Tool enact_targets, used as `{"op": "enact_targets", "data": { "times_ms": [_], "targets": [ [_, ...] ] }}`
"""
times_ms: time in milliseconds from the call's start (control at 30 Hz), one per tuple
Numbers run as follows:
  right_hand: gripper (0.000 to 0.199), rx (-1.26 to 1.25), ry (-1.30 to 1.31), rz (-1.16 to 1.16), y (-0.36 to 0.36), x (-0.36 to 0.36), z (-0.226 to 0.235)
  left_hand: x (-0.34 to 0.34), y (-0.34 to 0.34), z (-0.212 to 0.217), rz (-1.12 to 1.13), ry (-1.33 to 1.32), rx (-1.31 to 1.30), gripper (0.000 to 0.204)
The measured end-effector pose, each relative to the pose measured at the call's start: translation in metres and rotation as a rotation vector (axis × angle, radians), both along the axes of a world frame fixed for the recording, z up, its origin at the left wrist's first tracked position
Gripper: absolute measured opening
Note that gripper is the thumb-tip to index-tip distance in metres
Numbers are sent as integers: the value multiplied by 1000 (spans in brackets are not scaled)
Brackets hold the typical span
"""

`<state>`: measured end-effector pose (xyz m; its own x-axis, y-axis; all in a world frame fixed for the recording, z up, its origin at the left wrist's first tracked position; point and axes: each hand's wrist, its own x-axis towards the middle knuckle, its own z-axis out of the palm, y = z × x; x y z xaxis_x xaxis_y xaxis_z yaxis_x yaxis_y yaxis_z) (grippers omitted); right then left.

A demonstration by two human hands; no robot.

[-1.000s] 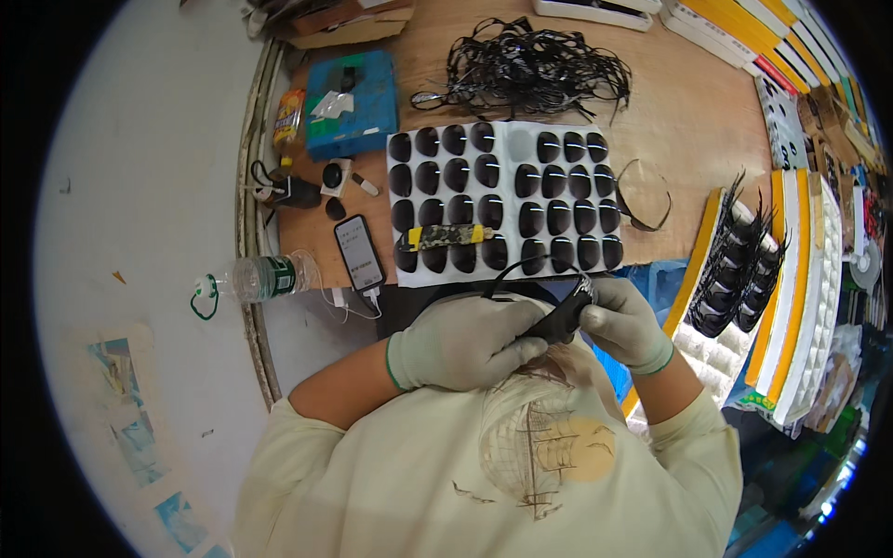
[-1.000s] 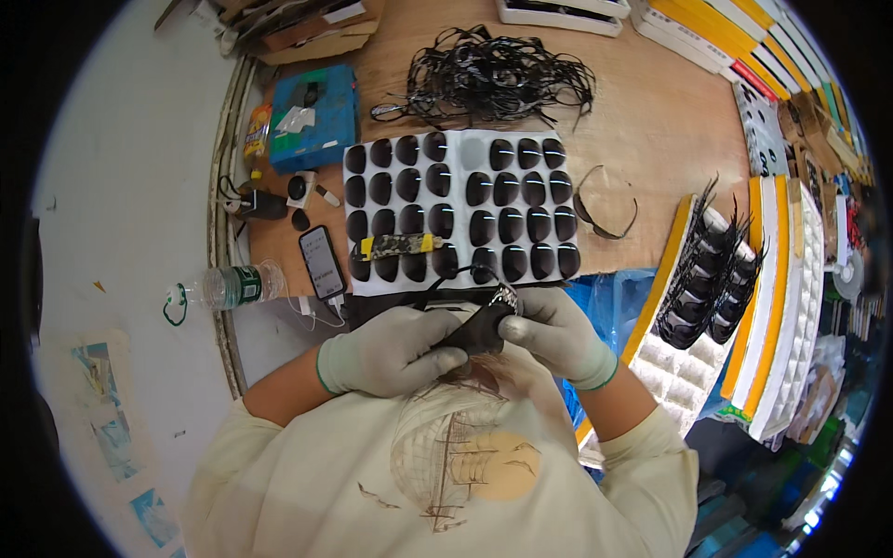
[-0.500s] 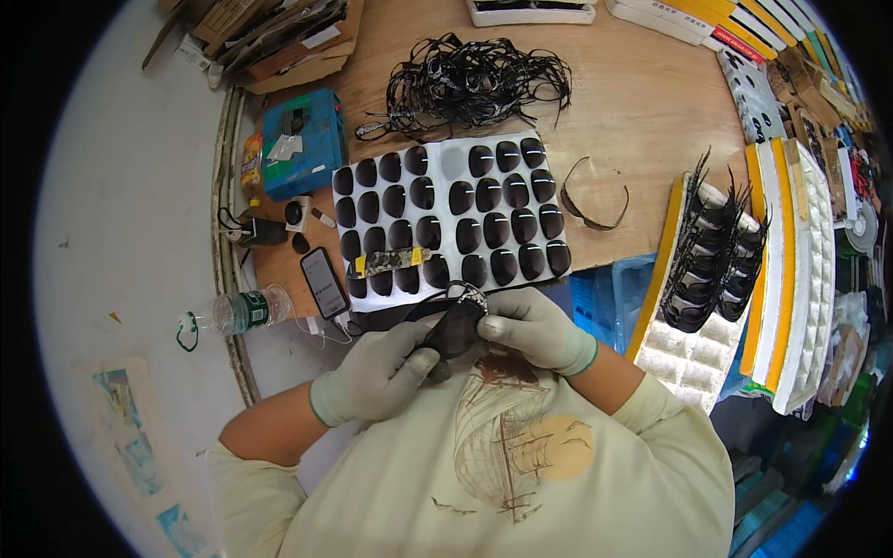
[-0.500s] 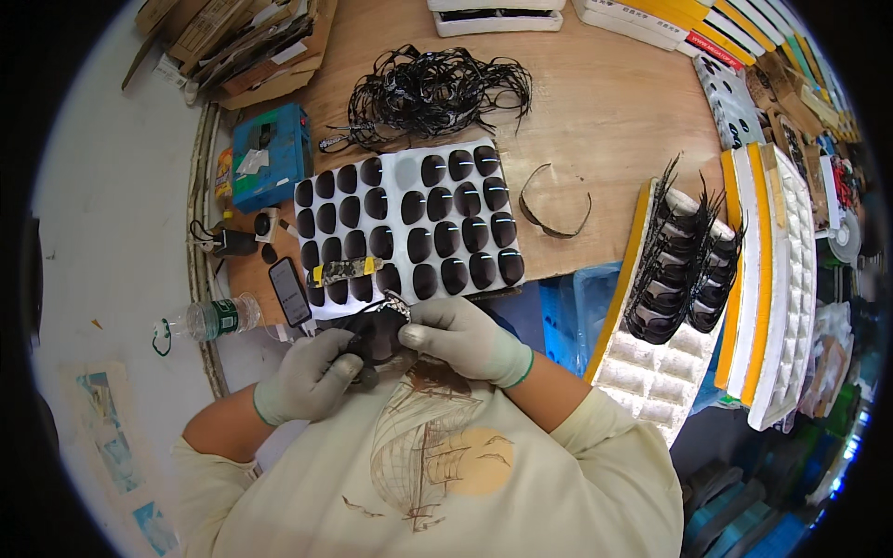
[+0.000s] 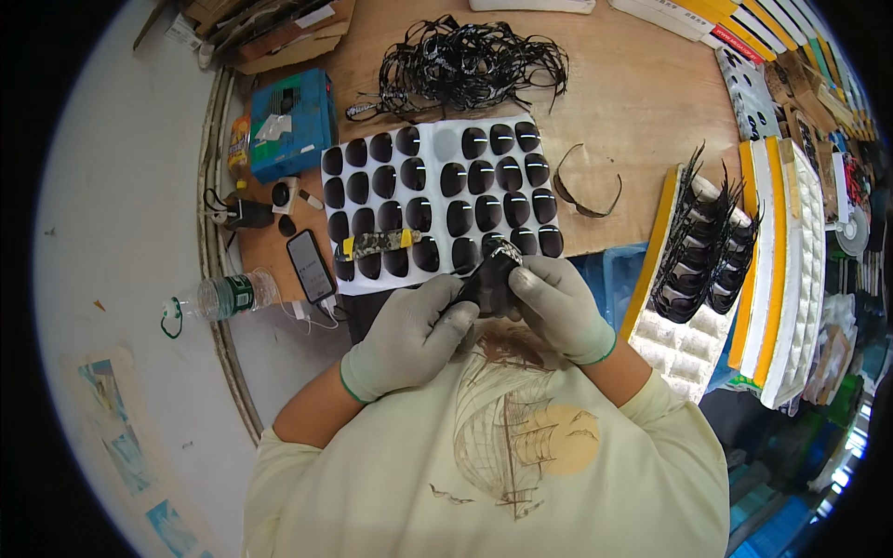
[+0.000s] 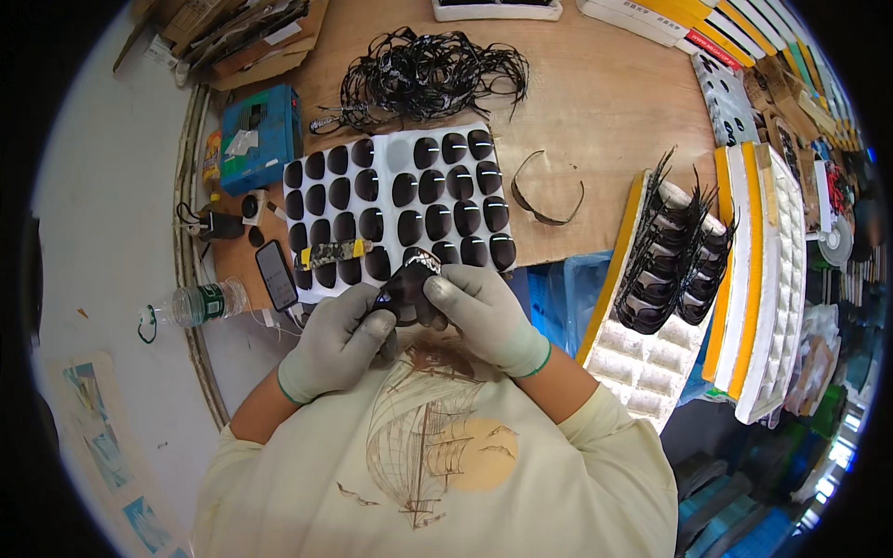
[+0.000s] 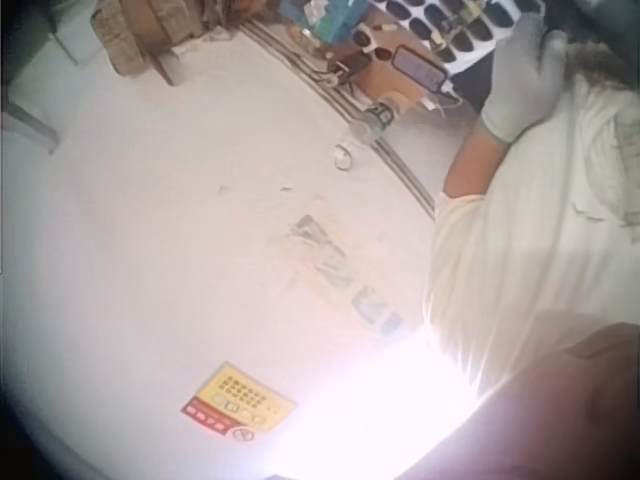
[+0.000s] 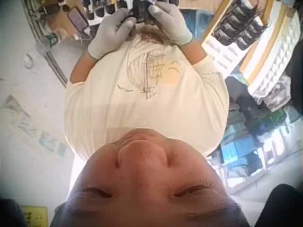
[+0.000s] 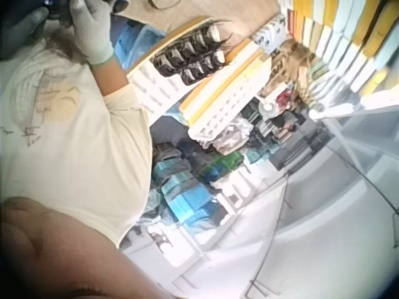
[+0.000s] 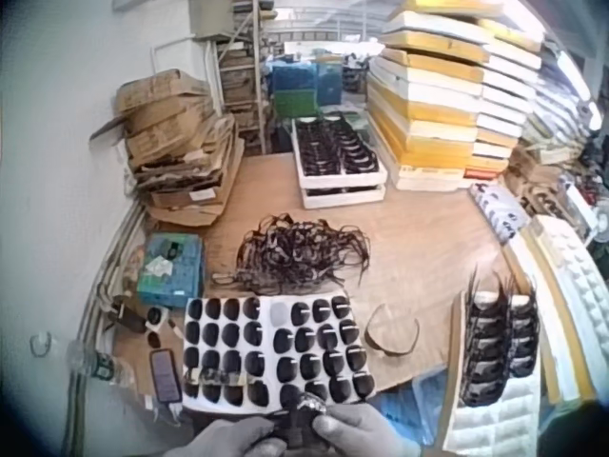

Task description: The person assembles sunglasses by inserting dark lenses into frames and attaching elastic straps. They repeatedly pick up frames and lenses from a foam tray, fit the lenses into the frame rims, and secure the straps before placing the completed units into a white tray.

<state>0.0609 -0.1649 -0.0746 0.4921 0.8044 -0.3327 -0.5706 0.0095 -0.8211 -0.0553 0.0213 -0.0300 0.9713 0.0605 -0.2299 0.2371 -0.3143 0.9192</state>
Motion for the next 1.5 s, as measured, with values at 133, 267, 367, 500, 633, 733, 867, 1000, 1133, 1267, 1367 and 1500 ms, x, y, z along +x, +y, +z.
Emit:
{"op": "enact_targets", "data": {
  "times_ms": [133,267,367,500,633,733,867,1000,1133,1267,1367,1500],
  "targets": [
    [30,-105,-232,119,-10,6,17,-10,-2,4,18,92,-78,23],
    [30,-52,-520,214,-17,35,4,-17,-6,-6,21,-9,6,24],
    [38,-411,-773,-151,-2,68,-39,-28,-11,-23,3,-121,130,25],
    [52,-777,-859,-285,-3,141,-144,-33,-7,-26,26,-112,129,24],
    [57,-977,-809,-126,17,160,-179,-37,-6,-30,60,-107,117,21],
    [58,-894,-767,-93,25,148,-177,-39,-2,-30,86,-105,91,20],
    [58,-820,-820,-151,13,141,-160,-36,5,-26,118,-136,44,23],
    [54,-931,-772,-181,-3,127,-147,-38,11,-25,179,-43,-76,24],
    [52,-892,-718,-116,-11,98,-154,-31,21,-29,121,-39,-105,26],
    [57,-996,-794,-203,-18,91,-154,-22,27,-24,60,-41,-107,24],
    [54,-861,-844,-284,-24,77,-127,-18,29,-22,53,20,-133,27],
    [48,-271,-308,-85,-6,28,-37,-9,30,-28,-30,-66,-101,29]
  ]
}}
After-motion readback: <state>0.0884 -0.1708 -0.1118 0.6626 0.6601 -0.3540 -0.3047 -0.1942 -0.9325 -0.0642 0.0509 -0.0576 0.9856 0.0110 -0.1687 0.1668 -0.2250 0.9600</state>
